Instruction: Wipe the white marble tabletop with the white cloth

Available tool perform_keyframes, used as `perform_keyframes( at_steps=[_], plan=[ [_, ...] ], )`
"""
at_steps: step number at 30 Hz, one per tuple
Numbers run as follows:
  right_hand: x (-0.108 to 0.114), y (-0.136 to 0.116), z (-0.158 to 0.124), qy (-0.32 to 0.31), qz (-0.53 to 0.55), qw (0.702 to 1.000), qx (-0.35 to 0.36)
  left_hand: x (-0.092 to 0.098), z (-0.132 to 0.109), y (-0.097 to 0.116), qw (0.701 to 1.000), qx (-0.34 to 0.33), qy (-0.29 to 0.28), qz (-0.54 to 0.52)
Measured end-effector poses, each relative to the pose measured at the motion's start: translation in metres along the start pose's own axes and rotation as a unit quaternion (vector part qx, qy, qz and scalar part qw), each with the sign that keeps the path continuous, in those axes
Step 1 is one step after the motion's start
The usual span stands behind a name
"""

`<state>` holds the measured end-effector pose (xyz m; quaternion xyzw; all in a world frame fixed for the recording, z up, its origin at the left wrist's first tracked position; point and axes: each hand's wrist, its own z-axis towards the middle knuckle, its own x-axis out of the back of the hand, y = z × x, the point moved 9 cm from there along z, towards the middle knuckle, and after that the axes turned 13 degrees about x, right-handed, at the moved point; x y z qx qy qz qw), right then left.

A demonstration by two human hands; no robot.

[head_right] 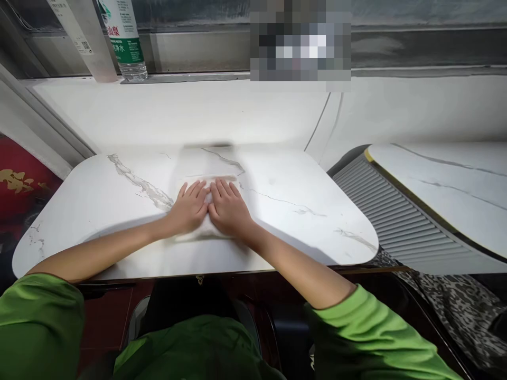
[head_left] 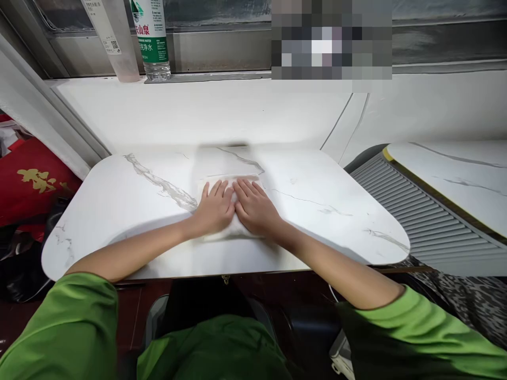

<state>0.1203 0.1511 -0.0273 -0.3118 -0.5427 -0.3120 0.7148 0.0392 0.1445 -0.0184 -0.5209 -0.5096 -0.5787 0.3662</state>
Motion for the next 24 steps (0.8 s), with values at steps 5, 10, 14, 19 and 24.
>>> perform_keyframes(
  at_steps=[5,10,14,19,24],
  plan=[
    [-0.009,0.037,0.063,-0.008,0.003,1.0,-0.026,0.011,0.067,-0.022,1.0,-0.003,0.013,-0.007],
    [-0.015,0.066,0.109,-0.019,0.011,0.999,-0.042,0.018,0.123,-0.039,0.999,-0.004,0.036,-0.015],
    [-0.015,0.081,0.131,-0.01,0.012,0.999,-0.048,0.022,0.151,-0.046,0.998,-0.01,0.055,-0.026],
    [-0.016,0.091,0.143,-0.004,0.015,0.999,-0.052,0.024,0.166,-0.05,0.997,-0.005,0.068,-0.028],
    [-0.014,0.088,0.137,0.014,0.008,0.998,-0.056,0.023,0.156,-0.05,0.997,0.006,0.076,-0.032]
  ],
)
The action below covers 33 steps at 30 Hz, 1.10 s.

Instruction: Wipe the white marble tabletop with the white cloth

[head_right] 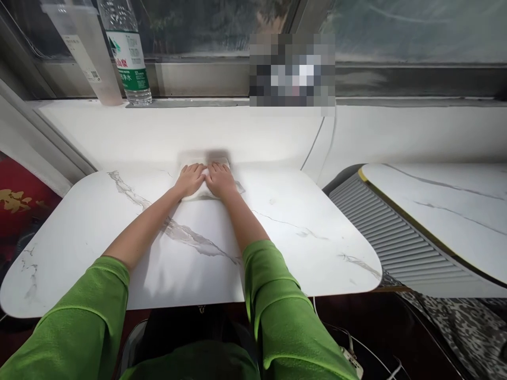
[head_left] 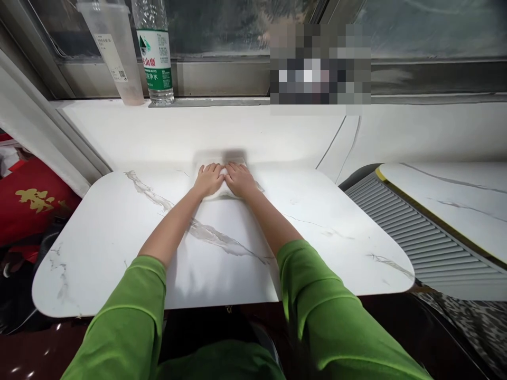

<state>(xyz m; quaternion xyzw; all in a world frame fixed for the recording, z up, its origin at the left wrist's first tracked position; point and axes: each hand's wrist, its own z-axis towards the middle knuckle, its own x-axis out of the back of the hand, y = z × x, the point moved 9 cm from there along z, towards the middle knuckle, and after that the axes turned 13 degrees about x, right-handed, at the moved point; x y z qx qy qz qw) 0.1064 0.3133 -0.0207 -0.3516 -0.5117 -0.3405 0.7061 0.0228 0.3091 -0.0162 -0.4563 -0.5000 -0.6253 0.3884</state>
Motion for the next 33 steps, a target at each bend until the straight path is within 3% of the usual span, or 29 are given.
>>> perform_keyframes(
  at_steps=[21,27,33],
  plan=[
    [0.008,-0.047,-0.053,-0.027,-0.003,0.999,0.022,0.007,-0.075,0.0,0.999,0.042,-0.009,0.002],
    [0.01,-0.078,-0.086,-0.041,-0.004,0.999,0.017,0.013,-0.117,0.002,0.999,0.023,-0.028,0.003],
    [0.011,-0.126,-0.123,-0.048,-0.014,0.998,0.038,0.016,-0.173,-0.012,0.999,-0.014,-0.027,-0.016]
  ],
)
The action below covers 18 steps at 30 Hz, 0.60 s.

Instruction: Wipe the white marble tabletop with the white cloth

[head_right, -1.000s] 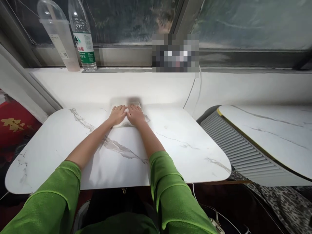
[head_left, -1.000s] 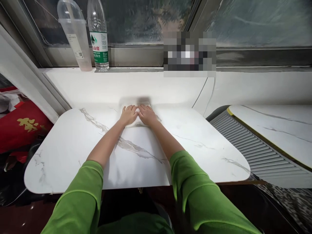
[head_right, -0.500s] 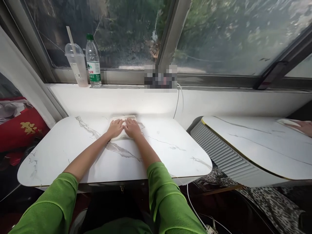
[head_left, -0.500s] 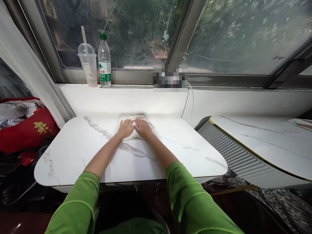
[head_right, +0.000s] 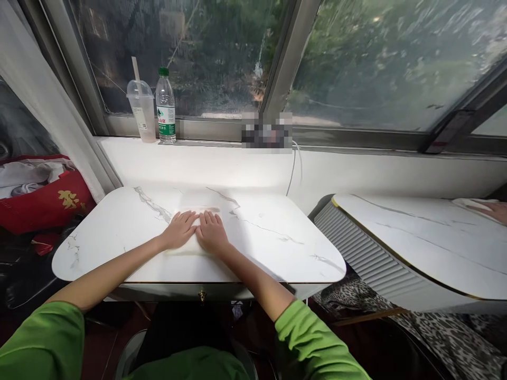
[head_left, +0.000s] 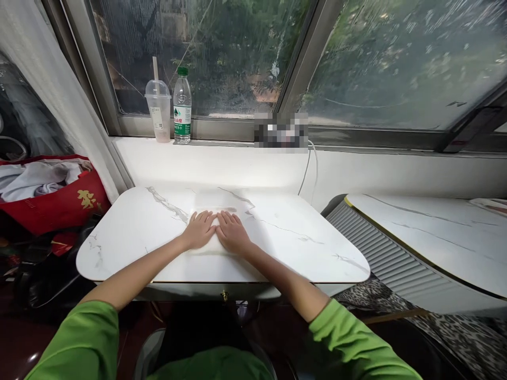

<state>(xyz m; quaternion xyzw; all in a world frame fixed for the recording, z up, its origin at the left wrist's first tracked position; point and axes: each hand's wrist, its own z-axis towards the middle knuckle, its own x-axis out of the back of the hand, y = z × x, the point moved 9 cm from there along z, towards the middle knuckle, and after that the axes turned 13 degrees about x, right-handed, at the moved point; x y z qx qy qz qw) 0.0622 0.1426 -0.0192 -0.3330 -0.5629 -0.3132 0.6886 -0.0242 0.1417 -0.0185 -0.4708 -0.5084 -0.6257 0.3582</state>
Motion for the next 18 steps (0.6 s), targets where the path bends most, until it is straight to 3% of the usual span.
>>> perform_keyframes(
  at_steps=[11,14,18],
  plan=[
    [-0.004,-0.095,-0.025,0.077,-0.041,0.988,0.131,0.02,-0.089,-0.03,0.999,0.027,0.041,0.011],
    [-0.006,-0.104,-0.019,0.091,-0.027,0.984,0.15,0.026,-0.094,-0.041,0.997,0.063,0.052,0.001],
    [-0.008,-0.102,0.002,0.089,-0.01,0.987,0.134,0.028,-0.079,-0.061,0.994,0.091,0.052,-0.022]
  ],
)
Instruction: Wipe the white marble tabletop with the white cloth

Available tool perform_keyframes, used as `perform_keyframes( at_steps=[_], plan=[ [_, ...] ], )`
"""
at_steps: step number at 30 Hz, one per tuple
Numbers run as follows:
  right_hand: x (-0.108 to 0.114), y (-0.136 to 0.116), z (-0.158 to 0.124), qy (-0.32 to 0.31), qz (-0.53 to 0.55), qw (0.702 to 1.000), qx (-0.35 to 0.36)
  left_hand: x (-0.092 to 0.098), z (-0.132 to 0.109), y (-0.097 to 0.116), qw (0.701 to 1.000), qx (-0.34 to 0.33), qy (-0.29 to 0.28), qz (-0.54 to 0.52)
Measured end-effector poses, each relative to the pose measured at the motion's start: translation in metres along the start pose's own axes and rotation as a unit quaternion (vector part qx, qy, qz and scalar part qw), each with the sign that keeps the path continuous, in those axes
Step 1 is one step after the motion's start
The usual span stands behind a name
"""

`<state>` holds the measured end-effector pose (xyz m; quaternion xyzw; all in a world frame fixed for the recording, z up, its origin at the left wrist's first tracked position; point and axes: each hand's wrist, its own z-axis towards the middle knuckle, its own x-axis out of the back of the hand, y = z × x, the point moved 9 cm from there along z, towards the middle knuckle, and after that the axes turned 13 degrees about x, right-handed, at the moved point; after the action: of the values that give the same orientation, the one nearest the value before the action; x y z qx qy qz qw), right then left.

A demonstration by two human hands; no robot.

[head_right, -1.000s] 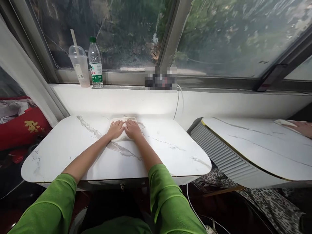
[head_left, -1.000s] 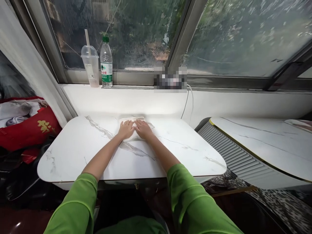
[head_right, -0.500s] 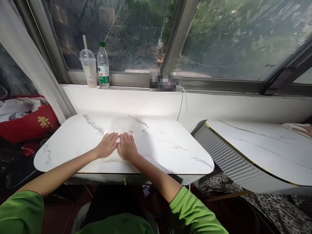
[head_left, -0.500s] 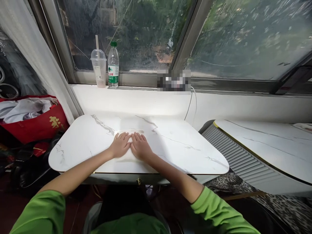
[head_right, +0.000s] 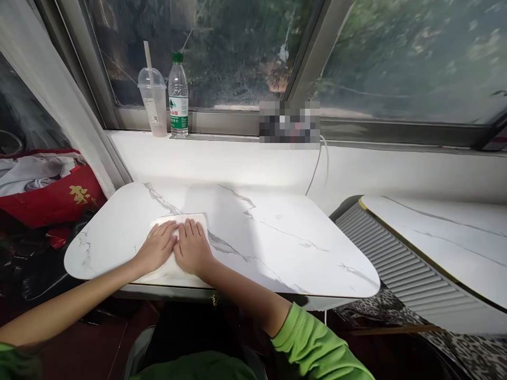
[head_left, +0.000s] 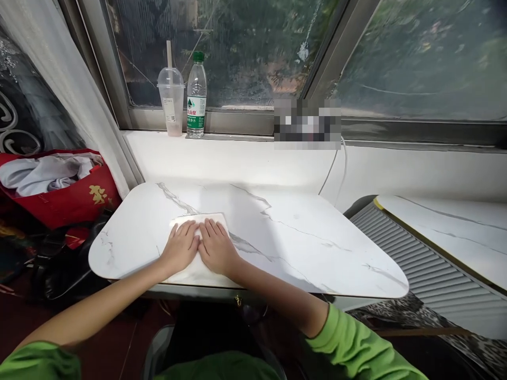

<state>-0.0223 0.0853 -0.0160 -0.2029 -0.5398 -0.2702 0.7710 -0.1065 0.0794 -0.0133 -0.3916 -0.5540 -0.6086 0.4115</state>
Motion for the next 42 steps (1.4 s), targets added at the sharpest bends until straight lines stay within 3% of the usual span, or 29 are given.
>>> perform_keyframes(
  at_steps=[10,15,23,28,34,38,42],
  plan=[
    [-0.023,0.051,0.089,-0.03,0.005,0.999,-0.022,0.009,0.106,-0.043,0.999,0.023,0.041,0.011],
    [-0.038,0.078,0.13,-0.019,-0.001,0.999,-0.036,0.01,0.159,-0.059,0.999,0.021,0.021,0.03],
    [-0.053,0.115,0.168,0.011,0.027,0.998,-0.056,0.009,0.213,-0.071,0.998,0.036,0.02,0.04],
    [-0.057,0.125,0.175,0.023,0.038,0.997,-0.056,0.005,0.224,-0.067,0.998,0.015,-0.006,0.065],
    [-0.055,0.122,0.17,0.041,0.05,0.996,-0.056,0.002,0.218,-0.068,0.997,0.01,-0.02,0.07],
    [-0.051,0.11,0.156,0.046,0.056,0.996,-0.059,0.004,0.198,-0.064,0.997,0.007,-0.022,0.067],
    [-0.041,0.082,0.133,0.052,0.06,0.995,-0.062,0.007,0.157,-0.06,0.997,-0.003,-0.022,0.073]
  ],
)
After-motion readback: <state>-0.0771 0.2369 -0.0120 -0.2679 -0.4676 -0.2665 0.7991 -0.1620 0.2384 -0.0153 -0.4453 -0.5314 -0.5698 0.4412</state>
